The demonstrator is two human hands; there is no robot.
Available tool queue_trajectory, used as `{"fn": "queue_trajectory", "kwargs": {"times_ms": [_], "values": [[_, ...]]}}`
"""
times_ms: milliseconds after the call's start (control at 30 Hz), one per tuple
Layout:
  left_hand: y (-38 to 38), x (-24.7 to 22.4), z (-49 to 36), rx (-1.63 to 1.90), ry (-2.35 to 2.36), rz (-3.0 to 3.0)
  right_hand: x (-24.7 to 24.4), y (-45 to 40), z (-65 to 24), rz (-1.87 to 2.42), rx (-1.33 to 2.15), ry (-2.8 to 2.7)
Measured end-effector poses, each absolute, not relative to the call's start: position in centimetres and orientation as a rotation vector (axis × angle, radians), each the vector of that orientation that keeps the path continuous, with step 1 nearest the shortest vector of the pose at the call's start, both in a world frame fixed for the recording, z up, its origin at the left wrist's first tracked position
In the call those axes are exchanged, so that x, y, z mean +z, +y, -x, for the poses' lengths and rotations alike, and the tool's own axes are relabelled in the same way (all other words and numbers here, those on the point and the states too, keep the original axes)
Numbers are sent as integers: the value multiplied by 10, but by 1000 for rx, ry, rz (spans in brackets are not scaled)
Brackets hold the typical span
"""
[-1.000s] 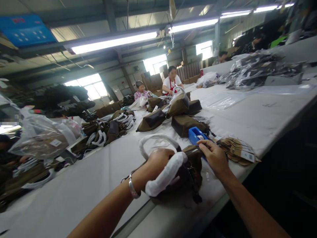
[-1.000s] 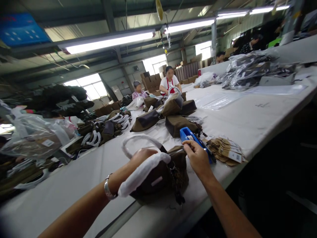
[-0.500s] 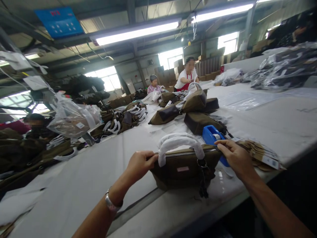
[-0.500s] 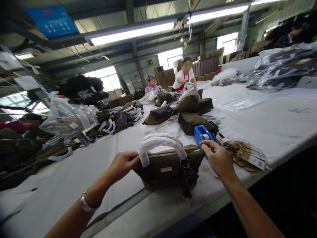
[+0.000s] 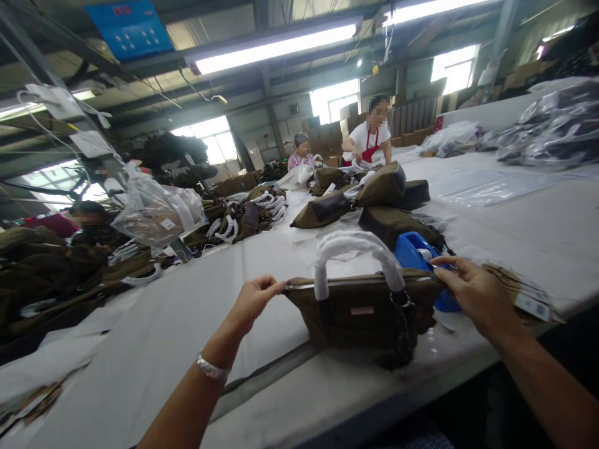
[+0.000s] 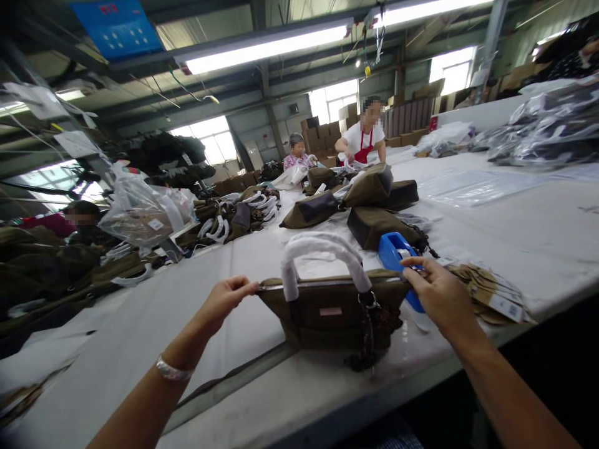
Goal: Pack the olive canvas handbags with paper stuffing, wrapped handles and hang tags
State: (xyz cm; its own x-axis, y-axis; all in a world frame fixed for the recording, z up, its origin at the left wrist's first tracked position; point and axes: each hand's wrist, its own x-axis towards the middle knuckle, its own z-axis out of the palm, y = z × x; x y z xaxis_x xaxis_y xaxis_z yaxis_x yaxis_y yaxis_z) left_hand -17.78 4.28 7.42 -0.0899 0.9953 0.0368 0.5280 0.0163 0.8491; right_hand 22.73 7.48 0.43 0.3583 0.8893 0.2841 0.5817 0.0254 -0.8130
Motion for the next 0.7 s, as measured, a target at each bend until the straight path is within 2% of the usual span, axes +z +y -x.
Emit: {"fn": "queue_trajectory", "kwargs": {"times_ms": [133, 267, 367, 433, 500, 600, 700], "values": [[42, 61, 190, 974, 1696, -1544, 4, 76, -226, 1663, 491, -1290], [38, 49, 188, 1059, 1723, -1565, -6, 68, -221, 1360, 836, -1075], [24, 48, 170, 1326, 1786, -1670, -21, 44, -221, 1171, 914, -1004], [12, 50, 147, 1613, 1775, -1910, -29, 23, -217, 1142, 827, -1115], [5, 55, 119, 1763, 1644, -2290, -31, 7, -206, 1186, 556, -1312], [11, 65, 79, 1710, 1466, -2718, -17, 1, -183, 1186, 45, -1498], [26, 75, 58, 1699, 1402, -2811, 6, 16, -161, 1127, -70, -1540]]}}
